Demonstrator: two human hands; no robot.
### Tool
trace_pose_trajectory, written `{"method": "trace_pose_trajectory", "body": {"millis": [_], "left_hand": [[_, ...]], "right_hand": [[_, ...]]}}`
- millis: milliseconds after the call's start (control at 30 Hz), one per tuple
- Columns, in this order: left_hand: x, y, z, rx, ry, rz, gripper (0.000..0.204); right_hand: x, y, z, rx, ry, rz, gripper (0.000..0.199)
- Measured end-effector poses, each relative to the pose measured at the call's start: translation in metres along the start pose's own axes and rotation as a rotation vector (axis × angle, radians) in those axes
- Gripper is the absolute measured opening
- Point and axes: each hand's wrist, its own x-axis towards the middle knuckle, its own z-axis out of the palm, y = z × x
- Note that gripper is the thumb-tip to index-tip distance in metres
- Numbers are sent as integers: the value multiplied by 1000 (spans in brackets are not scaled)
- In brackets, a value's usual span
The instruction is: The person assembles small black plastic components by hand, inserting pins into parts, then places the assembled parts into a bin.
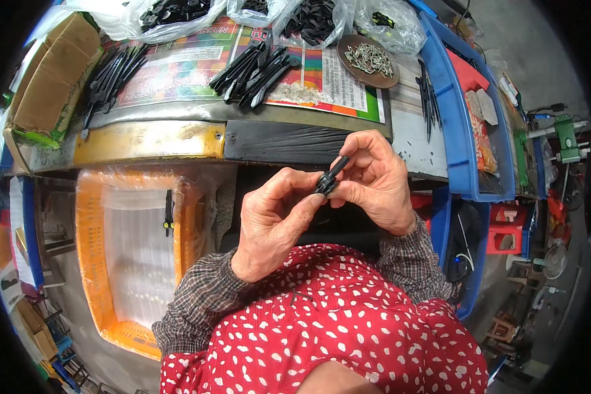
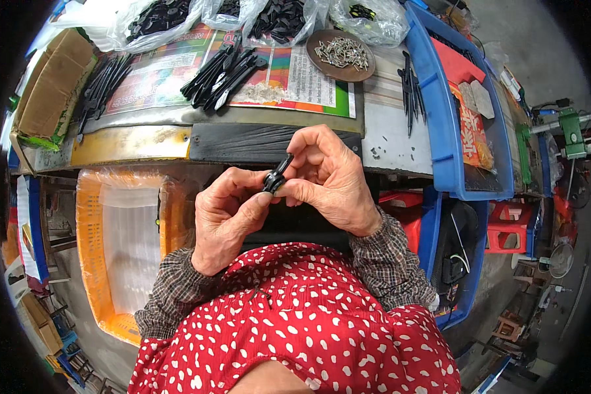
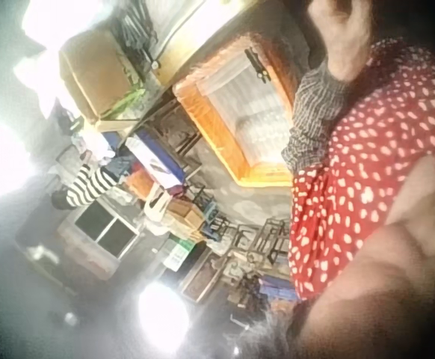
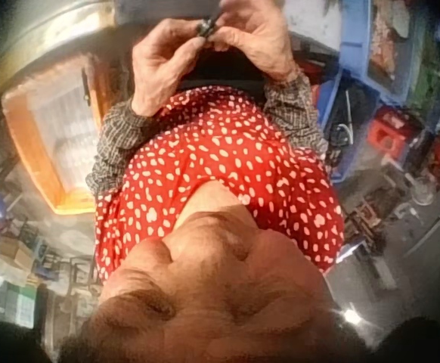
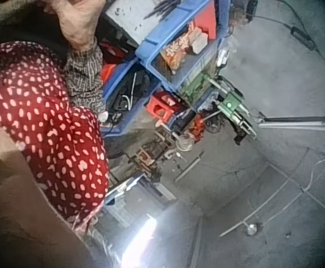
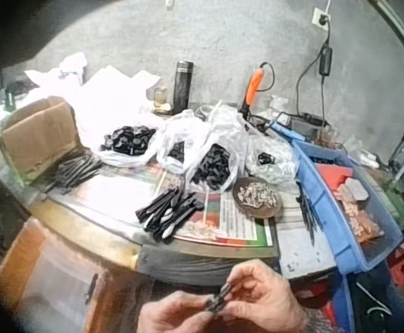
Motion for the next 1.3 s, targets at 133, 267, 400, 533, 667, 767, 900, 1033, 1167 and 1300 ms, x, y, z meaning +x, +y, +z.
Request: {"method": "trace_pose_trajectory", "body": {"millis": [133,267,400,533,667,767,900,1033,1167,1300], "left_hand": [[2,-1,-4,238,-53,119,19],[5,-5,-7,345,-66,180,20],[3,-8,-8,475,-61,211,21],[3,-5,-7,453,-42,128,21],[3,-13,-9,429,-33,113,20],[5,-15,-7,492,-6,219,18],[7,-17,-4,438,34,259,17],[2,-8,-5,374,-47,93,20],[-1,-6,-4,193,-36,42,21],[-3,-5,-3,138,-44,41,21]], "right_hand": [[-2,-3,-2,-210,51,-78,44],[1,-7,-6,-412,47,-107,53],[2,-4,-6,-535,46,-213,49],[4,-1,-8,-633,48,-291,48],[7,-6,-7,-752,21,-402,46],[6,-5,-8,-814,0,-461,46],[4,4,-9,-593,31,-298,45],[0,7,-6,-255,43,-67,43],[0,5,-2,-33,5,7,40],[-2,6,0,99,-22,131,37]]}}
